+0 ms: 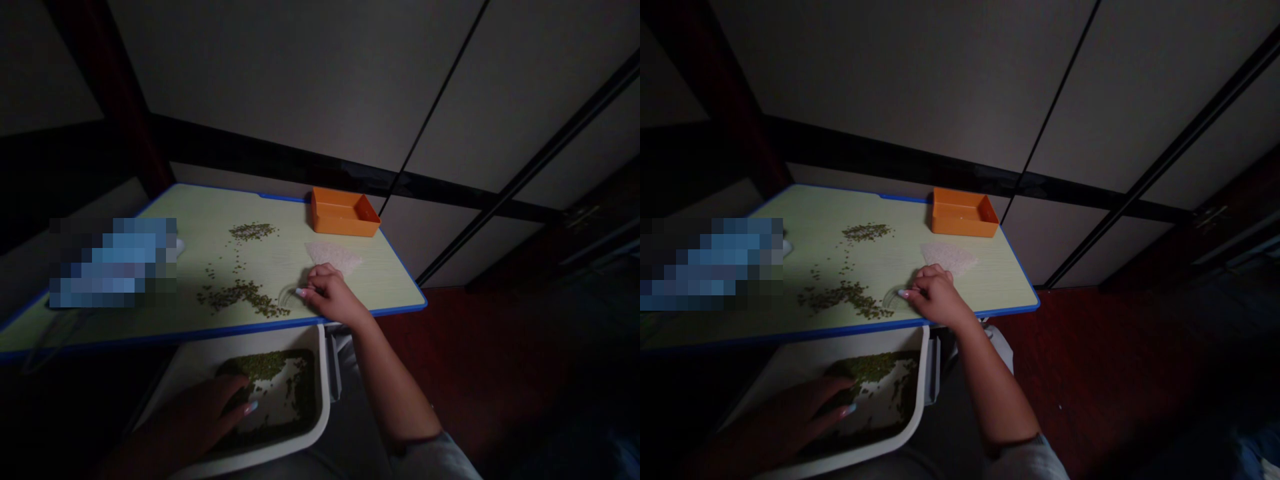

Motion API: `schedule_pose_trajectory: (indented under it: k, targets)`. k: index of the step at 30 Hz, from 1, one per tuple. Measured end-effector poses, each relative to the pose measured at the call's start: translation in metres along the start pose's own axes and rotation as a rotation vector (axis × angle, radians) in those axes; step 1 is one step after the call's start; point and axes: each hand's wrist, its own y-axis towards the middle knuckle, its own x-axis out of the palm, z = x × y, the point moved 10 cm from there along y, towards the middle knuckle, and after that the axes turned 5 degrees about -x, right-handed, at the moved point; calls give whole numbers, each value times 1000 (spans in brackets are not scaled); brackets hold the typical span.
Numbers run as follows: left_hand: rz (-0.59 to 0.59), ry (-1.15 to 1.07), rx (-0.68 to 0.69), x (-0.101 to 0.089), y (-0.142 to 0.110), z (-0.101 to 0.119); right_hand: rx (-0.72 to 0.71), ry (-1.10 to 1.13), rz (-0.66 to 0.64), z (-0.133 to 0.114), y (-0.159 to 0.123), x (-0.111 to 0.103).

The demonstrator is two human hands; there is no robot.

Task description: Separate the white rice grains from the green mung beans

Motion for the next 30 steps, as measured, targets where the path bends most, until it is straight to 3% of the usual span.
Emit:
schedule_pose_trajectory:
  k: [13,23,30]
  targets:
    - [-27,34,-13,0,-2,4,-42,154,8,0,-13,-13]
    - [14,-36,11,-2,-3,1,-49,92,4,0,-18,-16]
    - [-25,16,0,1,-2,4,-22,131,62,4,-17,-20]
